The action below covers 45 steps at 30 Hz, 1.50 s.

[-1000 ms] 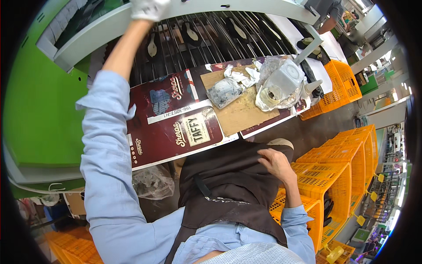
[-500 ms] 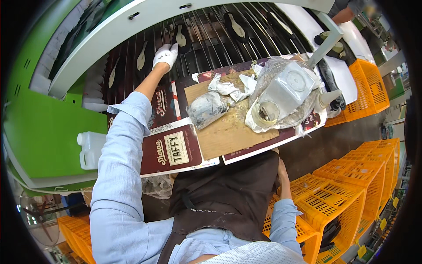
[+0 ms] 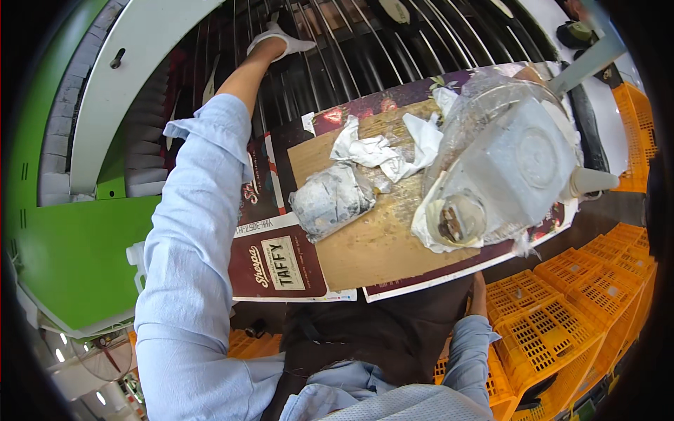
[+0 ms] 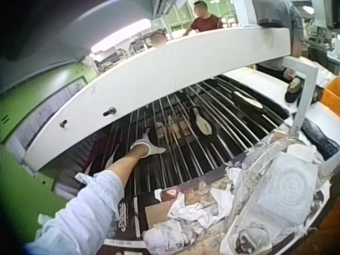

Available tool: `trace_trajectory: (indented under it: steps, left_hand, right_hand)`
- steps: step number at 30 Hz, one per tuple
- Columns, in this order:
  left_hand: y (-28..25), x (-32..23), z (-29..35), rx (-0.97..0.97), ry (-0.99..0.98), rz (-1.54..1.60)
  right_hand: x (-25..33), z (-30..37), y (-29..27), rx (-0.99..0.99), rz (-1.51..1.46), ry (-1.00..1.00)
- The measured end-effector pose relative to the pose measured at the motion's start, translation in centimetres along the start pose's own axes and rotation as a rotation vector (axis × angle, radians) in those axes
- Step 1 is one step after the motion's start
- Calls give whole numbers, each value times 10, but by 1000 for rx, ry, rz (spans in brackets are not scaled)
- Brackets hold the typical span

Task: Apply adhesive to the bottom of shoe soles using a brush and then place the soles into a yellow plastic crate.

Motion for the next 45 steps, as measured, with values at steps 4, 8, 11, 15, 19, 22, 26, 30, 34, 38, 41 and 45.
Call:
trace_trajectory:
  steps: [4,8,11,15,19,22,26,30,34,38,41,45]
  left_hand:
    - [7,-11,-2,69,-55,-68]
    - [-9,20,-3,92,51,229]
    - [-17,54,19,248,98,585]
    - [-2,72,90,535,99,1374]
    - [-3,90,147,690,325,1717]
    - [-9,87,184,778,546,1778]
    - [-3,103,206,671,499,1752]
    - [-2,125,209,666,564,1971]
    - [-17,87,212,634,549,1846]
    - [-5,101,165,383,167,1633]
    - [-10,73,135,100,50,1294]
    - [5,45,71,-90,24,662]
  right_hand:
    - [-5,-15,18,15,-1,-18]
    - [-2,-26,36,41,-12,-62]
    - [1,-36,56,63,-35,-102]
    - [8,-50,87,91,-59,-155]
    - [46,-68,117,140,-42,-244]
    - [77,-79,136,179,-16,-311]
    - [100,-85,159,220,4,-374]
    - [107,-91,163,231,13,-423]
    - [120,-94,152,216,19,-471]
    - [124,-93,145,208,21,-519]
    - [117,-88,117,153,5,-544]
    - [73,-42,21,-46,-66,-534]
Point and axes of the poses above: each hand's wrist, its own z-axis away from the middle knuckle, its own y-axis out of the palm, x = y × z, the point moved 10 cm from there along -z, towards the middle knuckle, and after that the axes turned 2 degrees about x, right-handed, at the moved point
